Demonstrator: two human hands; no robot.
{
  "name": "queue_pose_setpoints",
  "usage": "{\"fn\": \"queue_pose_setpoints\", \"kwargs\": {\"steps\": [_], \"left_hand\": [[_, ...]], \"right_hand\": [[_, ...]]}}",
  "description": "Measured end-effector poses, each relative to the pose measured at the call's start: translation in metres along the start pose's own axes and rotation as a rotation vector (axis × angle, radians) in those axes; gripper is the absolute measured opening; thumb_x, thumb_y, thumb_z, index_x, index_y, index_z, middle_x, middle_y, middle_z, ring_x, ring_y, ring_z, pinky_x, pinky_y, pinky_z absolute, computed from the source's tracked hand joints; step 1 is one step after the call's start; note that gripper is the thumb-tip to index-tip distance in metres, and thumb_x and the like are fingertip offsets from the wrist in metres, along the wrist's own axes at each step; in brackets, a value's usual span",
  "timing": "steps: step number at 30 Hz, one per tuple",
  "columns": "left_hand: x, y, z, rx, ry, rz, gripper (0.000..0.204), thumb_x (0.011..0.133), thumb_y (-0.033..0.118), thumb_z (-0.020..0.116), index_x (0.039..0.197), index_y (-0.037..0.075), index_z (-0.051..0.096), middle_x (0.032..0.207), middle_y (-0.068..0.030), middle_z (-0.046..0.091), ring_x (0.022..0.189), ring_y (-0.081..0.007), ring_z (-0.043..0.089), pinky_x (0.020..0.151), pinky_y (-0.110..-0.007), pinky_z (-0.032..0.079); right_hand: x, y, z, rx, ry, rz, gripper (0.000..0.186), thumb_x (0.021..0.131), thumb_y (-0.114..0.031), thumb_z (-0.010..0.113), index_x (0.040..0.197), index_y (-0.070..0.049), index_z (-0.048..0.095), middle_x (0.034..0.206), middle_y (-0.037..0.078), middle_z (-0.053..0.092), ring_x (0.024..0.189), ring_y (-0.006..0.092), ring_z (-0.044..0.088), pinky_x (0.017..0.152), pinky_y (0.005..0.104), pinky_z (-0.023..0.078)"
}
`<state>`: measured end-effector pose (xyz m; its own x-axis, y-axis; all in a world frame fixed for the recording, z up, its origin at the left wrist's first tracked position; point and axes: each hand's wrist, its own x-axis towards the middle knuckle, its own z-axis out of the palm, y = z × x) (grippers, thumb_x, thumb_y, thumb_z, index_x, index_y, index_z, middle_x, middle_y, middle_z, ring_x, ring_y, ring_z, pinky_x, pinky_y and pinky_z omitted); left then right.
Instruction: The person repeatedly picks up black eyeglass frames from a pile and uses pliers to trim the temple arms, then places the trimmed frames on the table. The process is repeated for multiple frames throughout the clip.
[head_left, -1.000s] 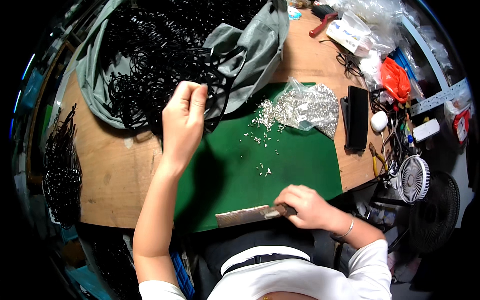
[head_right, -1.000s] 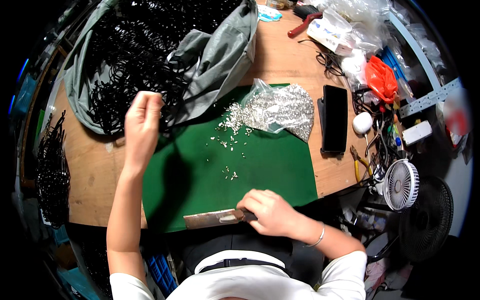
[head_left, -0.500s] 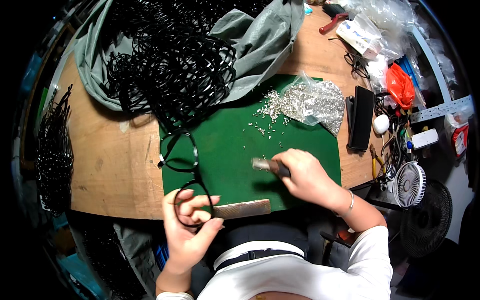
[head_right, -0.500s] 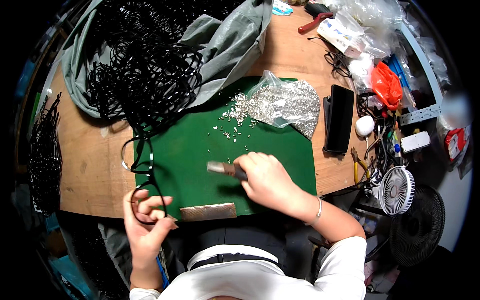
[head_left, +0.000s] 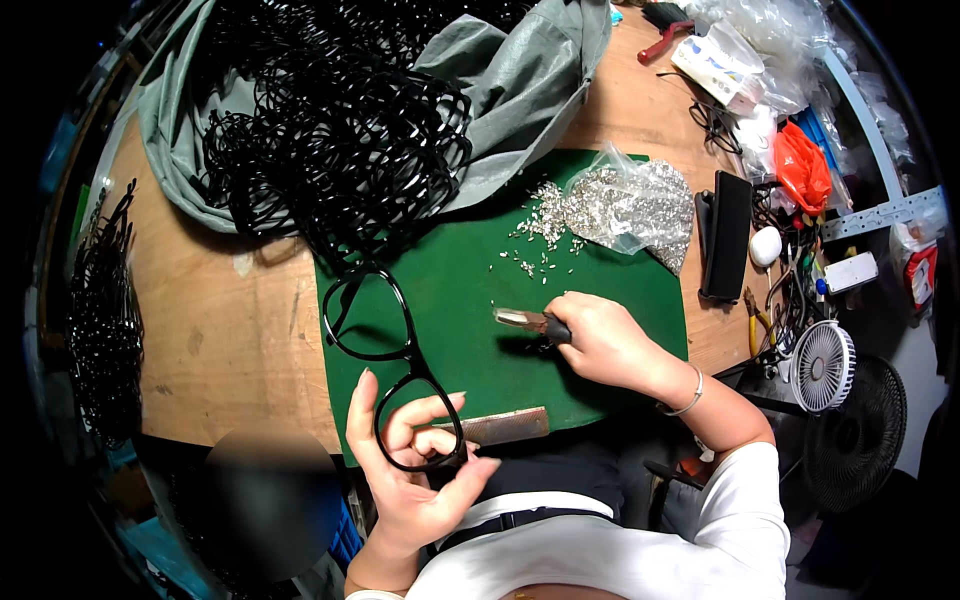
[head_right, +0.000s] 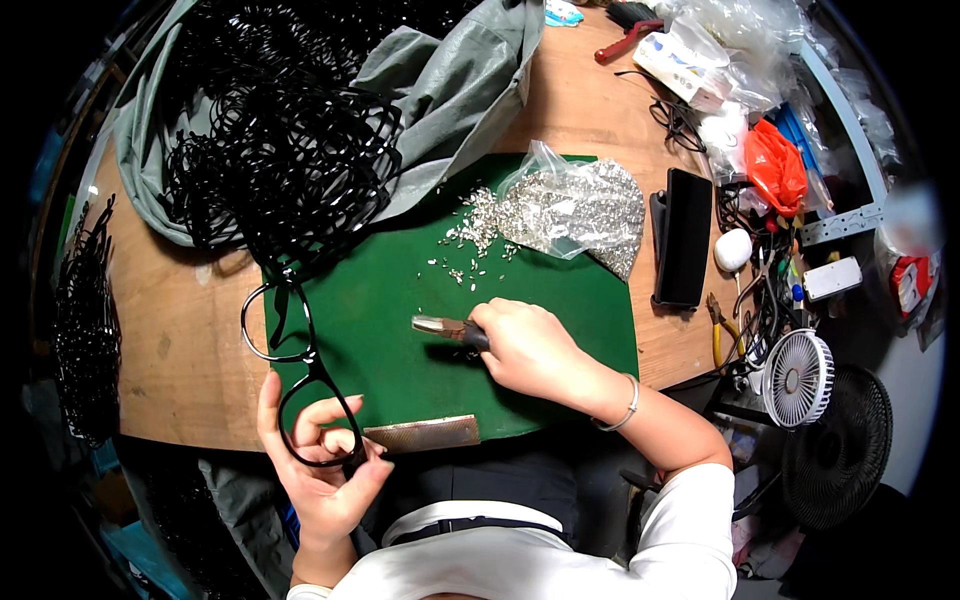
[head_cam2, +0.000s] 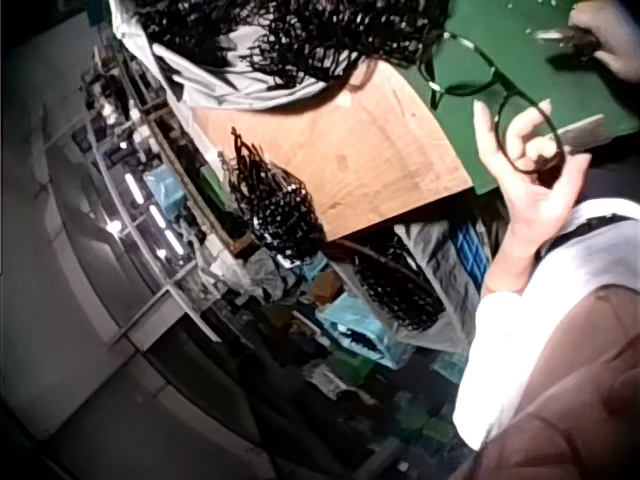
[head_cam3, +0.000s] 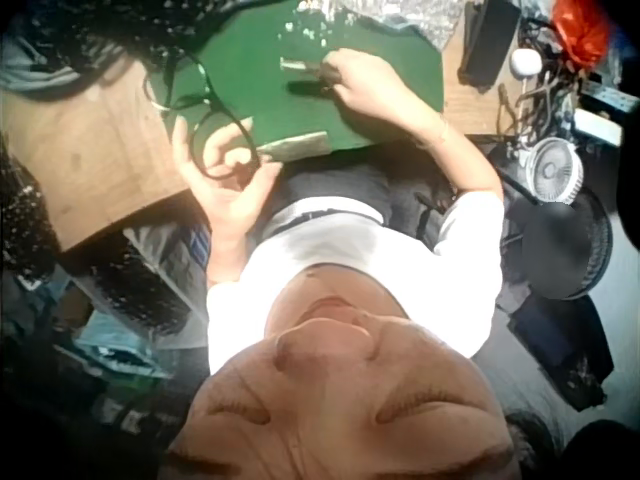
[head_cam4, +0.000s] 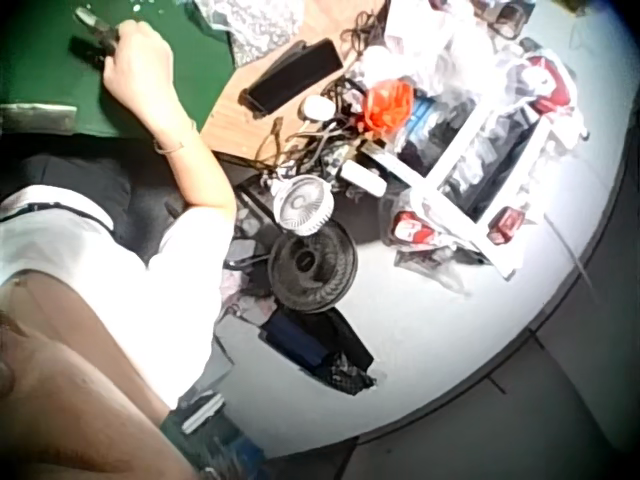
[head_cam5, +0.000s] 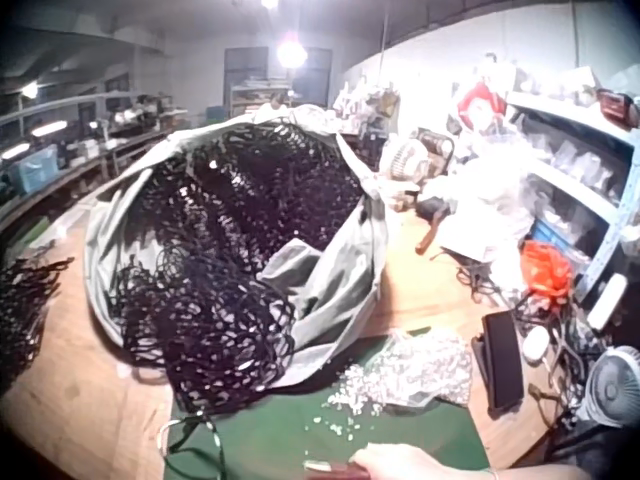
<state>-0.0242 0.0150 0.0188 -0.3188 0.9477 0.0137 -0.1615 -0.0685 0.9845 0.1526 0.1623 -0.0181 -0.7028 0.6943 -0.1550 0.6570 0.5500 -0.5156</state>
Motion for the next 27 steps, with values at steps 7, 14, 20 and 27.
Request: {"fn": "queue_pose_setpoints", "kwargs": {"steps": [7,14,20,27], "left_hand": [[0.002,-0.004,0.003,0.101,-0.143,0.058,0.092,0.065,-0.01,0.063,0.132,0.005,0.002,0.112,-0.0205,0.047,0.069,-0.0125,0.058,0.069,-0.026,0.05],[0.0,-0.008,0.013,0.144,-0.069,0.073,0.089,0.068,-0.01,0.063,0.132,0.005,0.002,0.117,-0.021,0.045,0.071,-0.013,0.058,0.071,-0.024,0.048],[0.004,-0.013,0.022,0.196,0.008,0.1,0.089,0.068,-0.01,0.061,0.132,0.007,0.002,0.121,-0.0181,0.042,0.087,-0.0139,0.053,0.078,-0.025,0.047],[0.002,-0.012,0.038,0.267,0.068,0.235,0.088,0.066,-0.013,0.057,0.131,0.007,0.002,0.124,-0.0187,0.038,0.09,-0.0153,0.051,0.077,-0.025,0.048]], "right_hand": [[0.008,-0.002,-0.004,0.059,-0.037,0.052,0.014,0.067,-0.005,0.057,0.079,0.0,0.052,0.075,0.015,0.053,0.073,0.0321,0.055,0.065,0.0401,0.044],[0.006,-0.008,0.008,-0.153,0.055,-0.048,0.014,0.066,-0.005,0.059,0.076,-0.001,0.05,0.071,0.014,0.051,0.072,0.0314,0.053,0.063,0.0389,0.042],[-0.013,-0.04,-0.02,0.467,0.075,-0.028,0.016,0.068,-0.002,0.061,0.081,-0.002,0.051,0.074,0.011,0.053,0.067,0.0257,0.054,0.058,0.0337,0.043],[-0.031,-0.073,-0.002,0.867,0.185,-0.055,0.013,0.075,-0.003,0.061,0.082,-0.001,0.05,0.073,0.007,0.051,0.061,0.0145,0.05,0.056,0.0248,0.041]]}}
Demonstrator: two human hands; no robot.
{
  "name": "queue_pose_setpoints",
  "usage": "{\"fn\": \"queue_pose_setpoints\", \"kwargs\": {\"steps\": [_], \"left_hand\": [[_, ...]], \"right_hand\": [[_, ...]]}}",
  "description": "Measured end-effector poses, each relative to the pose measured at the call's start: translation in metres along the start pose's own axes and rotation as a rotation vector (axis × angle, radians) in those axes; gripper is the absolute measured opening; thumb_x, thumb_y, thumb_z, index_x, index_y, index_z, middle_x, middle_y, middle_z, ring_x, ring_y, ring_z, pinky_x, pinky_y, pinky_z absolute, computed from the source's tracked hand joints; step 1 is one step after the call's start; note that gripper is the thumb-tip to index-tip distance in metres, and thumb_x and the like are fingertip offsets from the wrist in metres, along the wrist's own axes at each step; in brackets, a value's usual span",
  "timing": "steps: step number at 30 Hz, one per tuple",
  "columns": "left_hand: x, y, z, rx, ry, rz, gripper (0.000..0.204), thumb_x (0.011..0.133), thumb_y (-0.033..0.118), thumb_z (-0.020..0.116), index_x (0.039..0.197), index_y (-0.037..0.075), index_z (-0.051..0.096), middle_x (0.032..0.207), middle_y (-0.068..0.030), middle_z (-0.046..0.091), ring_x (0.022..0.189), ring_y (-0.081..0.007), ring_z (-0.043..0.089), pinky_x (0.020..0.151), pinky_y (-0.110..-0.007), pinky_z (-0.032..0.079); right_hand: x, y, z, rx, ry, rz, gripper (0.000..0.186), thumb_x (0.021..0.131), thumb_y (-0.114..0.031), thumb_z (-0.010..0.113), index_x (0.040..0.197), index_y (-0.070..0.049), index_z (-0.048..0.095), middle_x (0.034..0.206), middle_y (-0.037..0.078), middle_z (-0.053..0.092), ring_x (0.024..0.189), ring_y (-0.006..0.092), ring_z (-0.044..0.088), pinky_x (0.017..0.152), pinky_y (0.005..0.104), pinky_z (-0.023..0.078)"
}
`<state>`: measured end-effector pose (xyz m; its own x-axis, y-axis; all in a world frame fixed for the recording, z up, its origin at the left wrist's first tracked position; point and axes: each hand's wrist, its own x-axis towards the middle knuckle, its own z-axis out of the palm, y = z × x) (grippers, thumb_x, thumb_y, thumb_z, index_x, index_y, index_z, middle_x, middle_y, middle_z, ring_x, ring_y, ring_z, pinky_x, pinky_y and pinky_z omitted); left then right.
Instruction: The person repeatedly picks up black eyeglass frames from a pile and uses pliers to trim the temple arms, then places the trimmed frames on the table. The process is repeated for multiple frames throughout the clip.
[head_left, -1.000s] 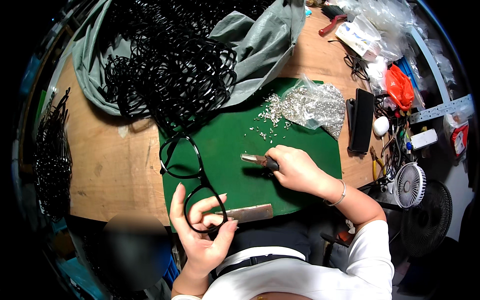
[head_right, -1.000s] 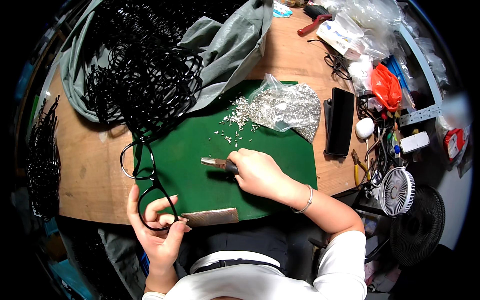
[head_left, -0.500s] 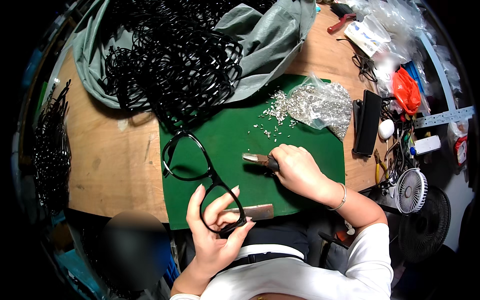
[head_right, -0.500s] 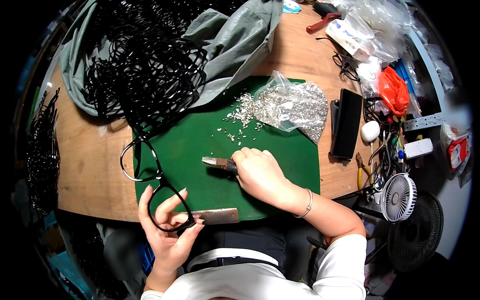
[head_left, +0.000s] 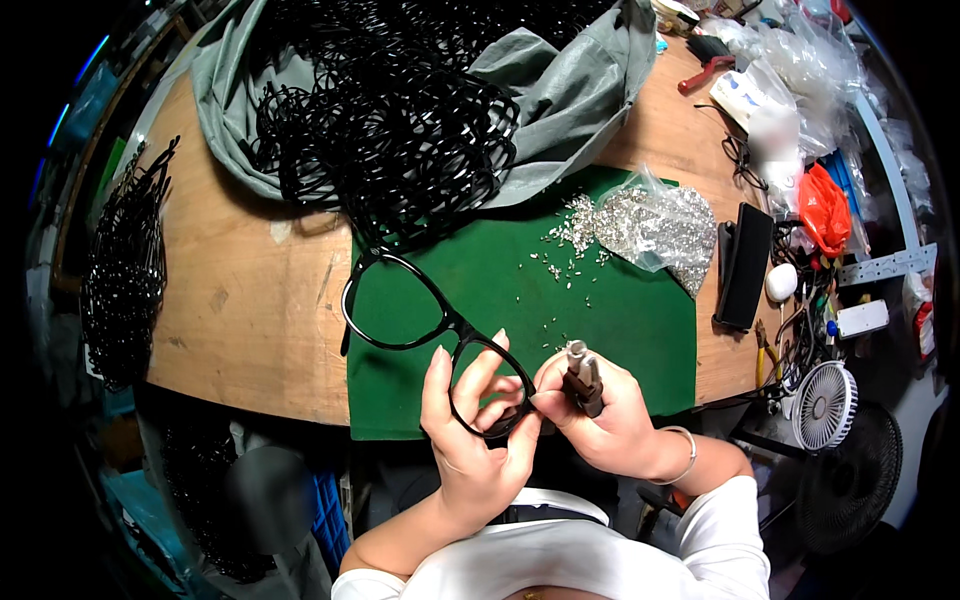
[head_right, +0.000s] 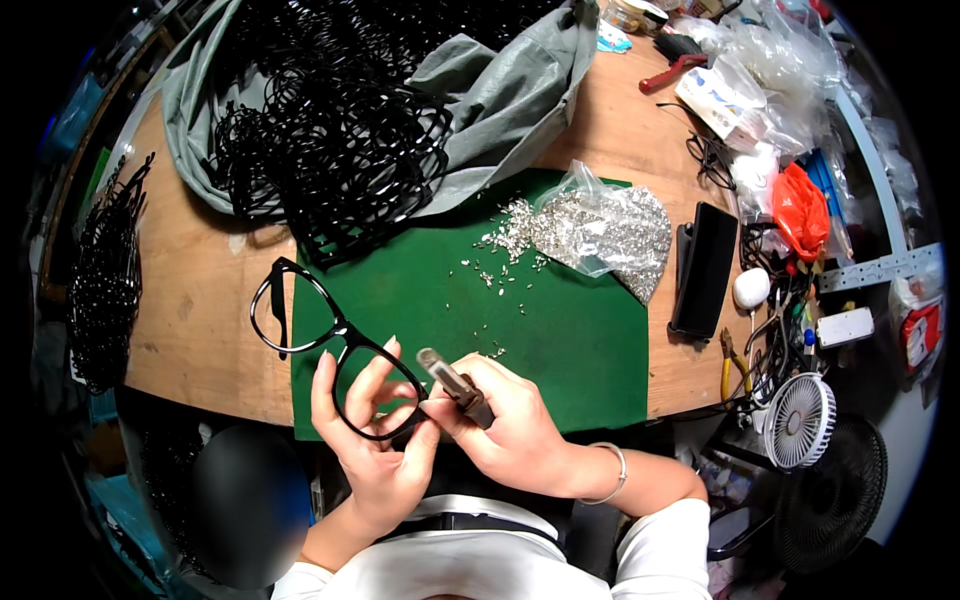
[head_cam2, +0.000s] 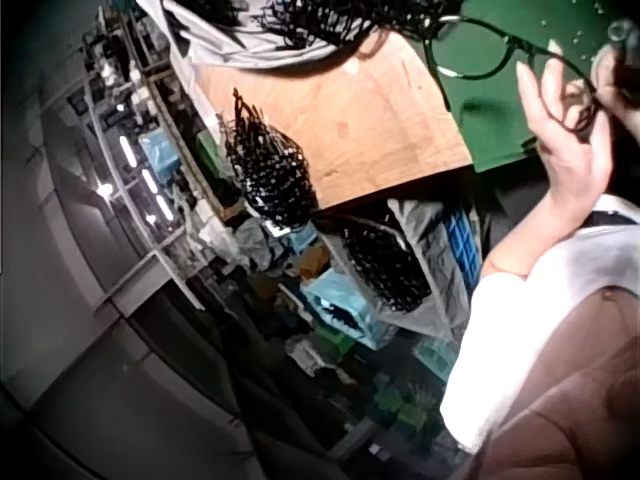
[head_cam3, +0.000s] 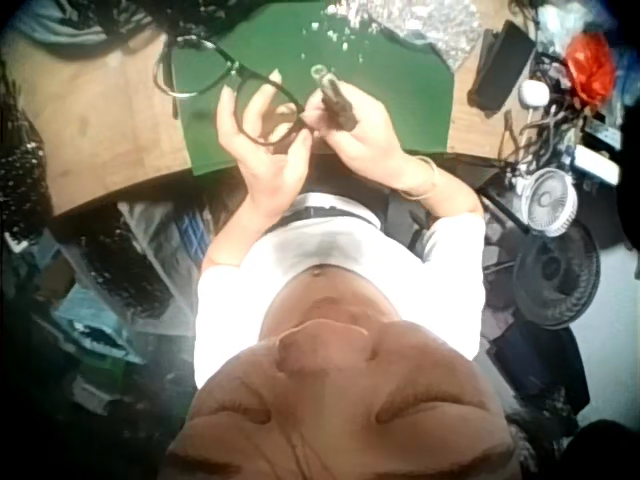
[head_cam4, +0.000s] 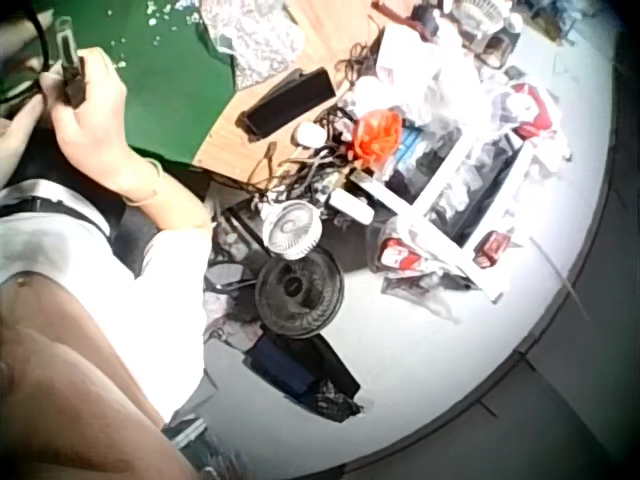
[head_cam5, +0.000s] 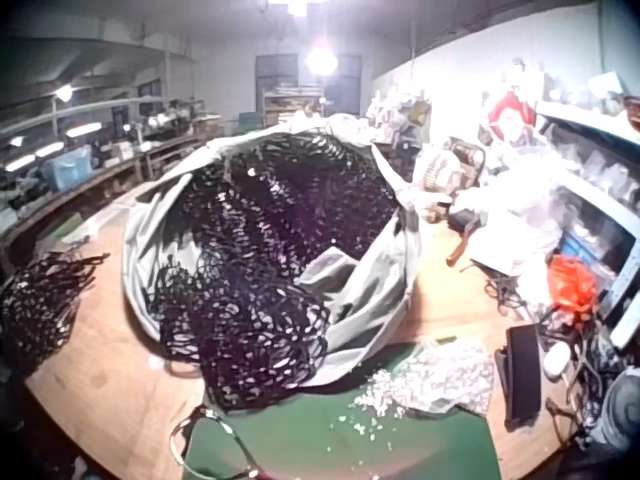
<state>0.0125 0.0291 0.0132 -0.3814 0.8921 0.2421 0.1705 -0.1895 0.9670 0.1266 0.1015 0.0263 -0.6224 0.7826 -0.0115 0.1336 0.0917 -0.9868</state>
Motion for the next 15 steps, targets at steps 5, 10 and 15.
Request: {"fn": "queue_pose_setpoints", "kwargs": {"steps": [5,10,15], "left_hand": [[-0.004,0.0,0.0,-0.022,0.008,-0.002,0.086,0.068,-0.011,0.059,0.131,0.007,0.003,0.123,-0.0186,0.039,0.09,-0.0157,0.05,0.078,-0.026,0.048],[0.011,0.012,-0.016,-0.177,-0.15,-0.17,0.083,0.071,-0.013,0.056,0.13,0.008,0.002,0.123,-0.0192,0.039,0.099,-0.0195,0.049,0.082,-0.032,0.049],[0.018,0.023,-0.027,-0.463,-0.172,-0.299,0.083,0.073,-0.012,0.057,0.13,0.009,0.0,0.124,-0.0199,0.039,0.106,-0.0231,0.049,0.083,-0.034,0.049]], "right_hand": [[0.002,-0.006,0.002,0.462,-0.047,0.292,0.014,0.081,-0.013,0.06,0.082,-0.003,0.05,0.073,0.0,0.051,0.063,0.0058,0.046,0.057,0.0203,0.039],[0.019,-0.022,-0.012,0.496,-0.309,0.529,0.02,0.082,-0.024,0.059,0.084,-0.005,0.051,0.072,-0.001,0.05,0.063,0.0039,0.043,0.054,0.0185,0.035],[0.023,-0.032,-0.015,0.518,-0.442,0.508,0.019,0.084,-0.024,0.056,0.085,-0.006,0.051,0.073,0.0,0.05,0.064,0.0056,0.045,0.056,0.0191,0.037]]}}
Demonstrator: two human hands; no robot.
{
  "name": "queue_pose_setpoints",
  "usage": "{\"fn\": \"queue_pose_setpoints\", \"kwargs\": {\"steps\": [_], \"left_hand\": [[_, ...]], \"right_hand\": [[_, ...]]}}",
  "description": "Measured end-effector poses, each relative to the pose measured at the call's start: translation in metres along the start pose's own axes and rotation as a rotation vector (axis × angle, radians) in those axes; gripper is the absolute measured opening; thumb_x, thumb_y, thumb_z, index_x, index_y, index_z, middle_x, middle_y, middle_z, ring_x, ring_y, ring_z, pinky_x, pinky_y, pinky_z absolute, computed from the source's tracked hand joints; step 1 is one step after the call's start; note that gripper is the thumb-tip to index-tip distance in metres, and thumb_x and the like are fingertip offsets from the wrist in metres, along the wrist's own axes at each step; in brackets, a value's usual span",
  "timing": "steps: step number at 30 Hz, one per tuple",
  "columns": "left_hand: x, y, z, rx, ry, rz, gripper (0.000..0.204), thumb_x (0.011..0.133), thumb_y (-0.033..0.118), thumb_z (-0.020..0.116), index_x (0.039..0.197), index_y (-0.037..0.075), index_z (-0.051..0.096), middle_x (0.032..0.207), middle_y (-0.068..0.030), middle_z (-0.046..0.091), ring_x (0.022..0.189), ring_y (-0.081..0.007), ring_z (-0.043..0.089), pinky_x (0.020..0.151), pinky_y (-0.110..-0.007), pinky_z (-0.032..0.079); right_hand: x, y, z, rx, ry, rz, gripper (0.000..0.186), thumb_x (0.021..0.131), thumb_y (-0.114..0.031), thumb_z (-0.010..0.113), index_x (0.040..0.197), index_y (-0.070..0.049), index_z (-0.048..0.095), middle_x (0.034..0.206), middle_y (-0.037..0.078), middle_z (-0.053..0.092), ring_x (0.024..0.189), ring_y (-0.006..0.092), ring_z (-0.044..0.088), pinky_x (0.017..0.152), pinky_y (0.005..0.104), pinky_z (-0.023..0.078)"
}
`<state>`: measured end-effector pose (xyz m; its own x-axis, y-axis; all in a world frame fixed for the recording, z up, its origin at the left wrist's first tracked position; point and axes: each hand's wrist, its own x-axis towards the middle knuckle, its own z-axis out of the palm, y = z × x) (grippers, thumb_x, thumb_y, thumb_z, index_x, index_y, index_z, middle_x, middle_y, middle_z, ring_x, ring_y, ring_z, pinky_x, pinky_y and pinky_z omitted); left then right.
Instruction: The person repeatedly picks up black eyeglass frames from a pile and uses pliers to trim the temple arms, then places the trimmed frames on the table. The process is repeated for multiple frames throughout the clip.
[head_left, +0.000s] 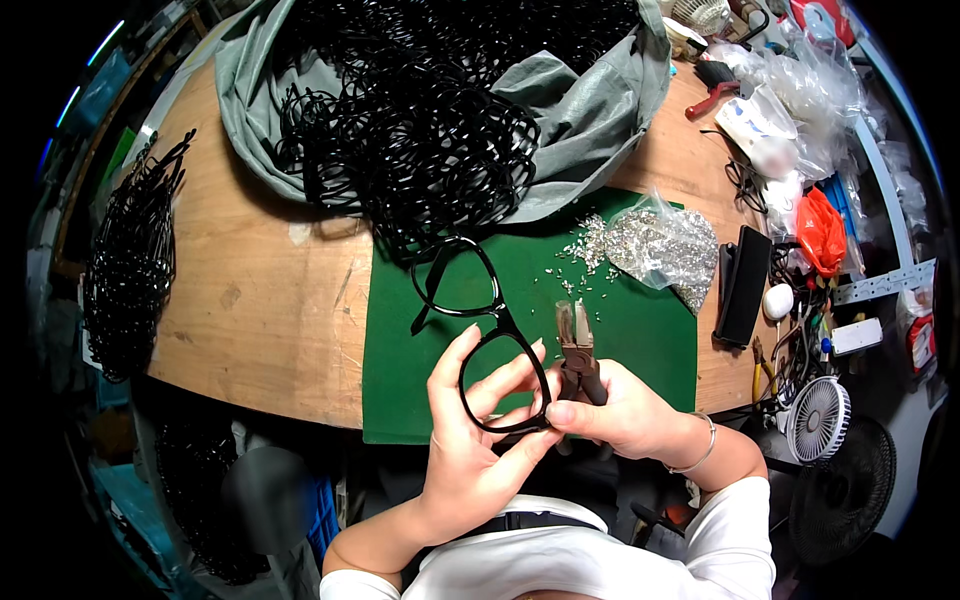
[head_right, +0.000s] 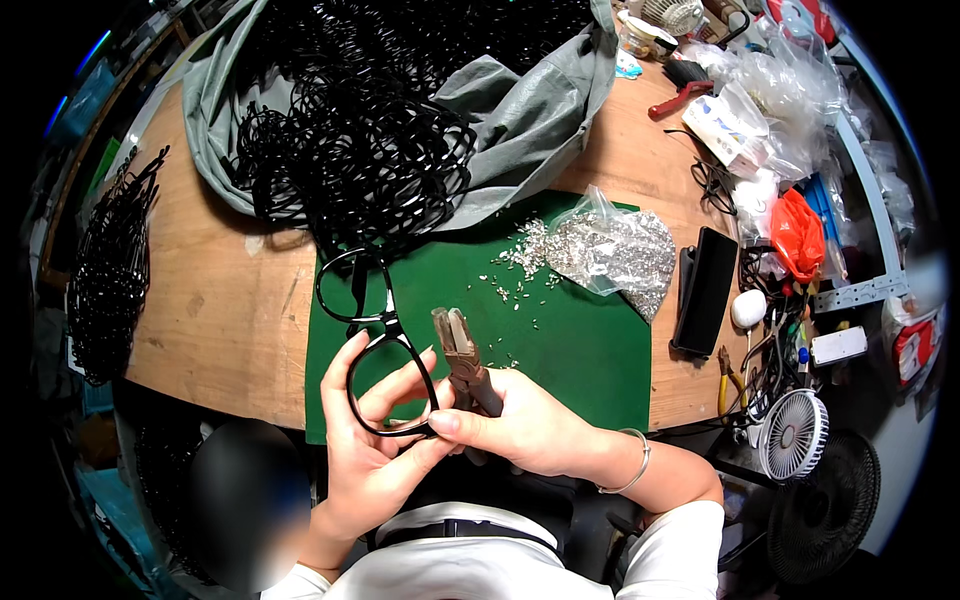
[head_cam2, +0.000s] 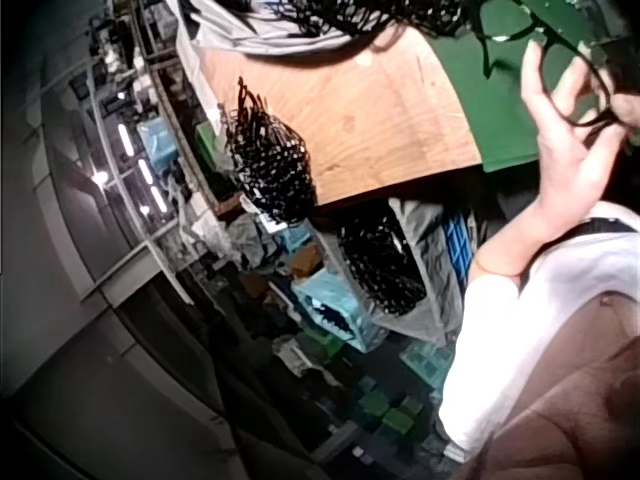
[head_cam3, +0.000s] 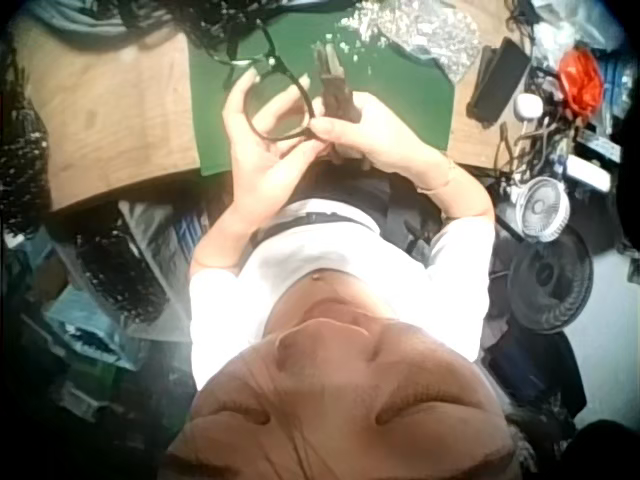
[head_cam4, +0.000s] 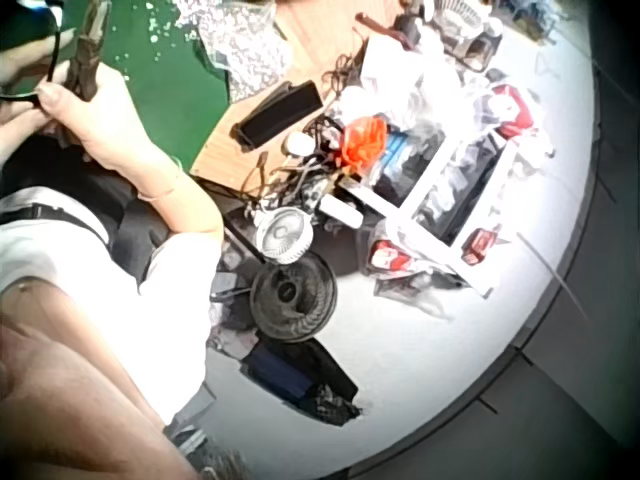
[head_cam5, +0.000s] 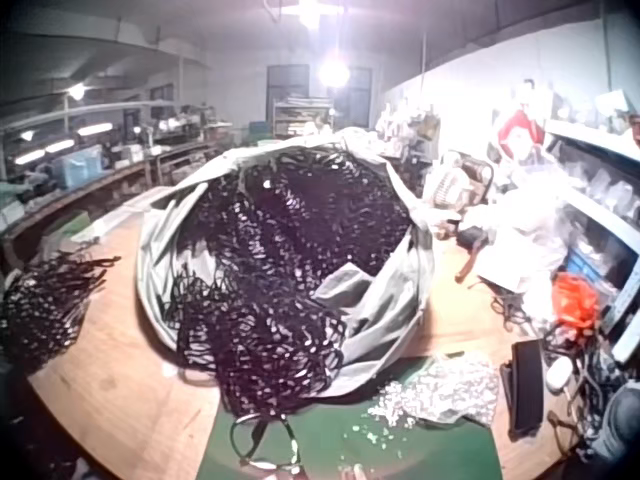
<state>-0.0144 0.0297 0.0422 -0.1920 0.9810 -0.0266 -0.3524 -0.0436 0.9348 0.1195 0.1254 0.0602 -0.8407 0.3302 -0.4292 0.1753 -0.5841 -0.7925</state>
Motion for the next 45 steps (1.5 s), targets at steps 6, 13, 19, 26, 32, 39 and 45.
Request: {"fn": "queue_pose_setpoints", "kwargs": {"steps": [6,13,19,26,32,39,45], "left_hand": [[-0.008,0.018,-0.016,-0.109,-0.021,-0.12,0.089,0.069,-0.012,0.061,0.131,0.007,-0.001,0.124,-0.0218,0.04,0.092,-0.0223,0.058,0.079,-0.032,0.05],[-0.008,0.021,-0.015,-0.035,-0.152,-0.124,0.082,0.074,-0.009,0.057,0.13,0.006,-0.001,0.126,-0.0244,0.036,0.096,-0.0201,0.056,0.078,-0.028,0.049],[-0.007,0.022,-0.016,-0.004,-0.131,-0.173,0.09,0.069,-0.011,0.062,0.132,0.008,0.0,0.124,-0.0241,0.039,0.089,-0.0197,0.059,0.073,-0.027,0.05],[-0.007,0.012,-0.019,-0.01,-0.148,-0.225,0.09,0.069,-0.01,0.062,0.132,0.009,0.001,0.123,-0.0235,0.039,0.088,-0.0187,0.059,0.072,-0.026,0.05],[0.0,0.01,-0.023,-0.004,-0.213,-0.251,0.083,0.075,-0.009,0.056,0.131,0.009,-0.003,0.127,-0.023,0.034,0.097,-0.02,0.055,0.078,-0.028,0.049],[0.0,0.014,-0.022,0.012,-0.123,-0.25,0.087,0.069,-0.011,0.061,0.131,0.008,0.002,0.123,-0.0235,0.039,0.09,-0.0188,0.058,0.076,-0.027,0.05],[0.0,0.008,-0.023,-0.01,-0.176,-0.251,0.084,0.074,-0.01,0.057,0.131,0.01,-0.002,0.126,-0.0228,0.035,0.093,-0.018,0.057,0.077,-0.026,0.049]], "right_hand": [[-0.027,-0.001,-0.018,-0.548,-0.011,0.008,0.027,0.087,-0.023,0.051,0.097,0.001,0.05,0.083,0.01,0.057,0.077,0.0117,0.055,0.069,0.027,0.045],[-0.026,-0.031,0.0,-0.686,-0.301,0.247,0.045,0.089,-0.035,0.042,0.11,0.005,0.045,0.093,0.021,0.056,0.085,0.0301,0.056,0.075,0.0354,0.044],[-0.023,-0.033,0.001,-0.77,-0.329,0.263,0.045,0.088,-0.034,0.043,0.108,0.006,0.045,0.088,0.022,0.056,0.081,0.0323,0.057,0.072,0.0373,0.044],[-0.015,-0.021,-0.001,-1.007,-0.26,0.31,0.042,0.086,-0.034,0.046,0.099,0.006,0.05,0.068,0.02,0.057,0.065,0.0335,0.058,0.061,0.0394,0.045],[-0.012,-0.014,-0.009,-0.882,-0.276,0.282,0.043,0.086,-0.036,0.047,0.095,0.005,0.052,0.068,0.018,0.056,0.065,0.0251,0.057,0.059,0.0344,0.045],[-0.009,-0.007,-0.02,-0.555,-0.369,0.314,0.037,0.087,-0.037,0.048,0.089,0.0,0.051,0.074,0.006,0.057,0.072,0.0134,0.052,0.067,0.0268,0.041],[-0.008,-0.009,-0.014,-0.818,-0.299,0.275,0.04,0.085,-0.037,0.049,0.094,0.002,0.052,0.066,0.013,0.054,0.06,0.0224,0.053,0.057,0.0335,0.042]]}}
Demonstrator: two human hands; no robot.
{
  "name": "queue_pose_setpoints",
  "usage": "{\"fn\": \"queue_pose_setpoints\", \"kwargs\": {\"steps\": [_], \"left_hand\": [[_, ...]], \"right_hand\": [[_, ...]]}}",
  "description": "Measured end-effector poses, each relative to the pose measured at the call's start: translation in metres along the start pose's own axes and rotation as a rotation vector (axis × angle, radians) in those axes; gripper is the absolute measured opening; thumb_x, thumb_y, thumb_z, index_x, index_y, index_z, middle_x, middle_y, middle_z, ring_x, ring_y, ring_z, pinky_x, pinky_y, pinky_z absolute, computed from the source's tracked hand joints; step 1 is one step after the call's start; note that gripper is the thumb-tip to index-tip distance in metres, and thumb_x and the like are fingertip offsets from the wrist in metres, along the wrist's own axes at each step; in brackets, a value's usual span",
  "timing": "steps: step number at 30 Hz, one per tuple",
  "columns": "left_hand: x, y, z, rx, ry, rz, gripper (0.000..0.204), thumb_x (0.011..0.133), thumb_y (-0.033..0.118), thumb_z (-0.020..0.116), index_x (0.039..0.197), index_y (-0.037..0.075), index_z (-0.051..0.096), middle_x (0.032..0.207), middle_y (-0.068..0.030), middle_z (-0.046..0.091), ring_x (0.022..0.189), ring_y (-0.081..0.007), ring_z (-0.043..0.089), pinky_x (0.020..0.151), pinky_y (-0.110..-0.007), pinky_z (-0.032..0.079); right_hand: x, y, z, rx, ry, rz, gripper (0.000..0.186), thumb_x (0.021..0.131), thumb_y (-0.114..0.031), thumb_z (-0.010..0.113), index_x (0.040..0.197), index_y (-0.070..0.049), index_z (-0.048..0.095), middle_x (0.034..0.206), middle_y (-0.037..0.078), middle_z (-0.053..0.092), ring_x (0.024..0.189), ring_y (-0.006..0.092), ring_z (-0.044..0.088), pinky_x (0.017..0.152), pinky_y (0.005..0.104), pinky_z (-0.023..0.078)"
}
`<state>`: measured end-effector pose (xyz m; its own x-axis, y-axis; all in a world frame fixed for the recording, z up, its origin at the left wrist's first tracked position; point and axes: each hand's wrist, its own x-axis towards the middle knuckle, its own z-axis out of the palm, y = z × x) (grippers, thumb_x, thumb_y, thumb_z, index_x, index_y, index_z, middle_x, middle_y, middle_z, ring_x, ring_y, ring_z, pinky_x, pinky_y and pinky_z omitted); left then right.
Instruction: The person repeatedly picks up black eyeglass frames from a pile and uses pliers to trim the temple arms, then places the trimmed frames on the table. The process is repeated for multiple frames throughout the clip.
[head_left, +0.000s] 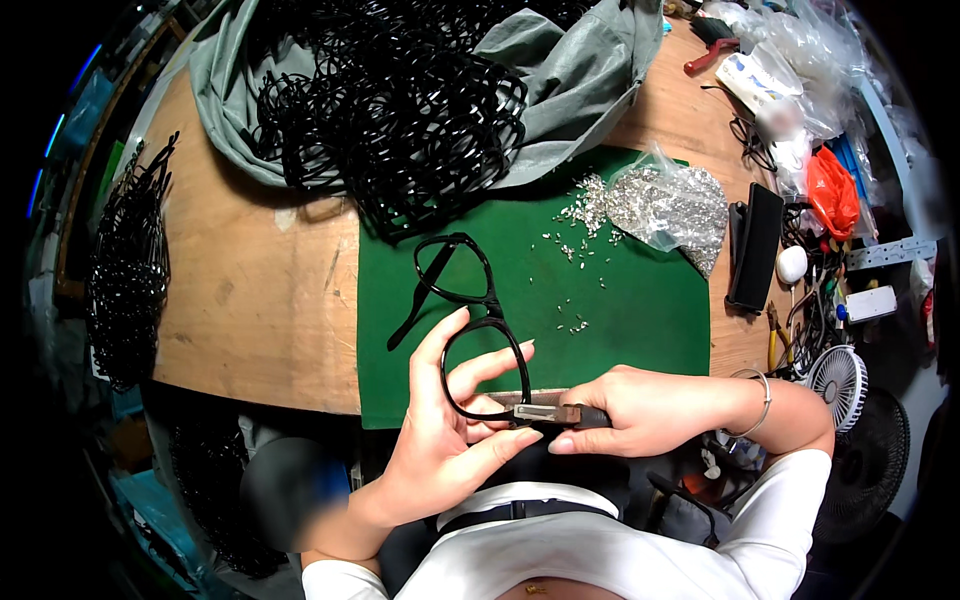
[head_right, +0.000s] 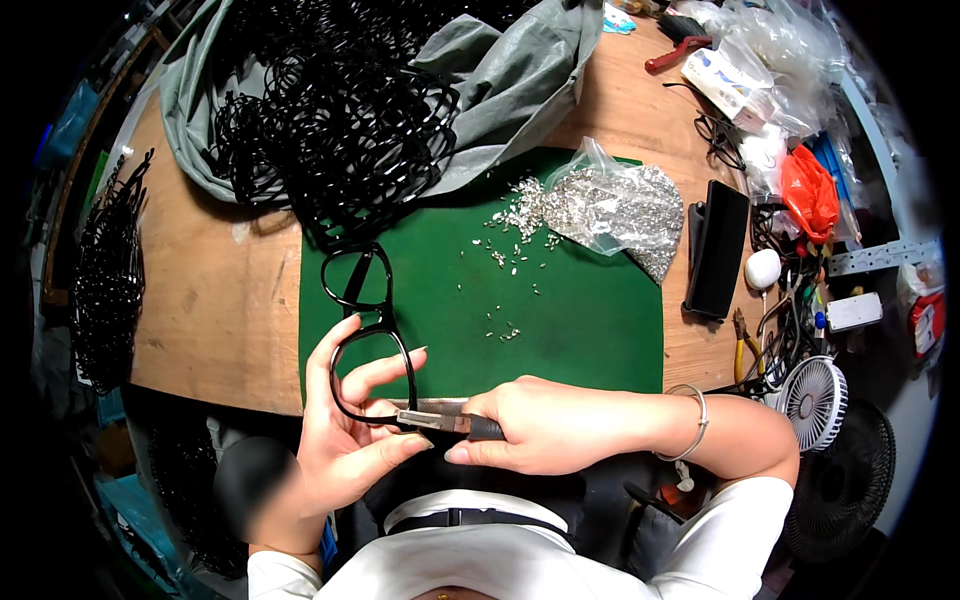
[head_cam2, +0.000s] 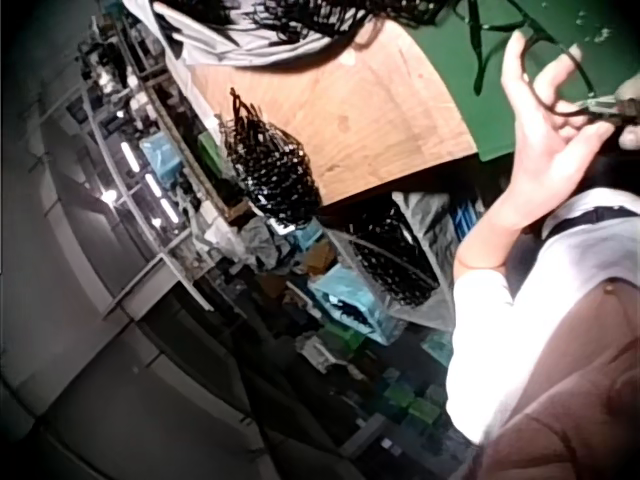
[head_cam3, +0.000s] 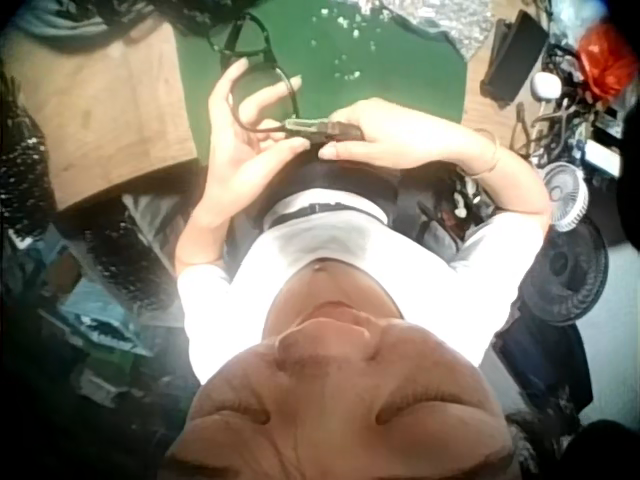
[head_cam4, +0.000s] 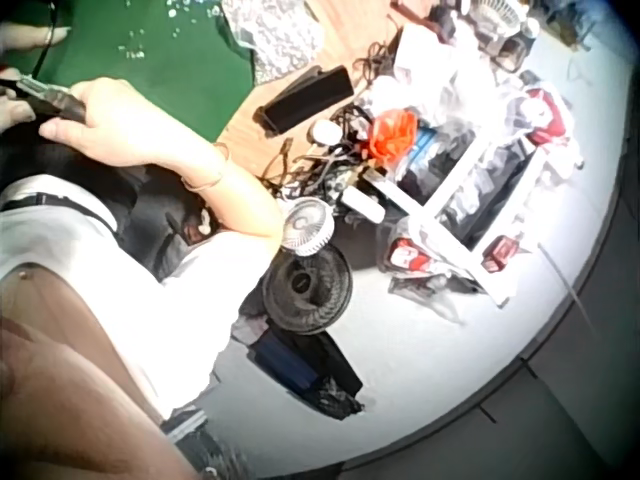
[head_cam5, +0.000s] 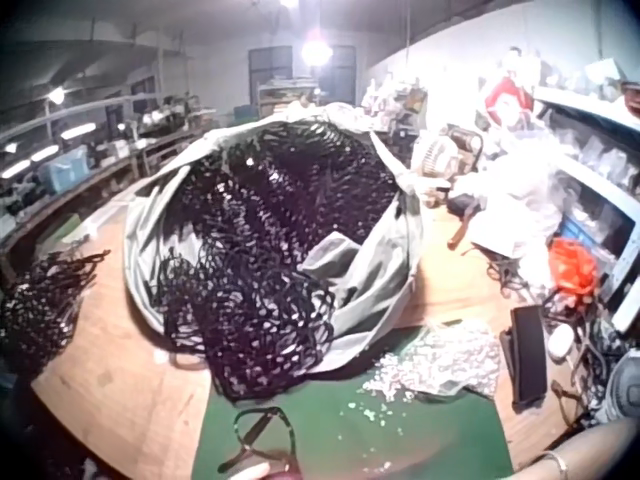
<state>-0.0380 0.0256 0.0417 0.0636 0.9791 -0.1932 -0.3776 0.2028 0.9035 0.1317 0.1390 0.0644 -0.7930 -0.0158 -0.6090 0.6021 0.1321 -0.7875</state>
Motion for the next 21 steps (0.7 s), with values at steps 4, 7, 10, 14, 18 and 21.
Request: {"fn": "queue_pose_setpoints", "kwargs": {"steps": [4,7,10,14,18,21], "left_hand": [[-0.005,-0.007,-0.003,0.005,0.034,0.018,0.086,0.072,-0.011,0.058,0.131,0.01,-0.001,0.124,-0.0212,0.038,0.086,-0.0131,0.057,0.07,-0.023,0.048],[-0.015,-0.018,-0.007,0.054,0.07,0.084,0.085,0.07,-0.01,0.061,0.129,0.01,0.003,0.109,-0.0196,0.045,0.074,-0.0098,0.054,0.066,-0.021,0.045],[-0.04,-0.029,-0.008,-0.028,0.172,0.212,0.077,0.071,-0.01,0.057,0.126,0.011,0.007,0.101,-0.0213,0.048,0.063,-0.01,0.05,0.064,-0.02,0.043],[-0.037,-0.051,0.004,0.231,0.186,0.271,0.069,0.076,-0.004,0.054,0.125,0.013,0.01,0.101,-0.0198,0.05,0.067,-0.0122,0.052,0.067,-0.029,0.049],[-0.026,-0.048,0.008,0.08,0.205,0.08,0.078,0.073,-0.007,0.056,0.128,0.012,0.005,0.105,-0.0197,0.047,0.079,-0.0156,0.054,0.078,-0.032,0.047],[-0.028,-0.044,0.0,-0.204,-0.003,-0.094,0.08,0.066,-0.007,0.059,0.125,0.013,0.009,0.109,-0.0202,0.045,0.094,-0.023,0.053,0.085,-0.036,0.043]], "right_hand": [[0.006,0.008,0.01,-0.006,0.094,-0.126,0.038,0.084,-0.035,0.051,0.097,0.001,0.053,0.069,0.018,0.057,0.063,0.0312,0.056,0.06,0.038,0.044],[0.005,0.025,0.01,-0.009,0.15,-0.149,0.036,0.083,-0.032,0.053,0.094,0.002,0.053,0.08,0.019,0.059,0.074,0.0327,0.058,0.067,0.0379,0.046],[-0.004,0.037,0.005,-0.159,0.417,-0.109,0.027,0.079,-0.025,0.056,0.09,0.0,0.054,0.085,0.018,0.058,0.081,0.0337,0.057,0.07,0.0389,0.045],[0.025,0.063,-0.014,-0.327,0.838,-0.109,0.014,0.069,-0.007,0.058,0.081,-0.001,0.051,0.075,0.016,0.054,0.073,0.0332,0.055,0.065,0.0401,0.045],[0.05,0.075,-0.011,-0.543,0.973,-0.039,0.016,0.066,-0.005,0.059,0.079,-0.001,0.05,0.075,0.014,0.052,0.073,0.0304,0.053,0.065,0.0392,0.043],[0.054,0.077,-0.006,-0.604,1.006,-0.004,0.016,0.066,-0.005,0.058,0.079,-0.002,0.049,0.075,0.011,0.051,0.072,0.0281,0.052,0.064,0.0373,0.041]]}}
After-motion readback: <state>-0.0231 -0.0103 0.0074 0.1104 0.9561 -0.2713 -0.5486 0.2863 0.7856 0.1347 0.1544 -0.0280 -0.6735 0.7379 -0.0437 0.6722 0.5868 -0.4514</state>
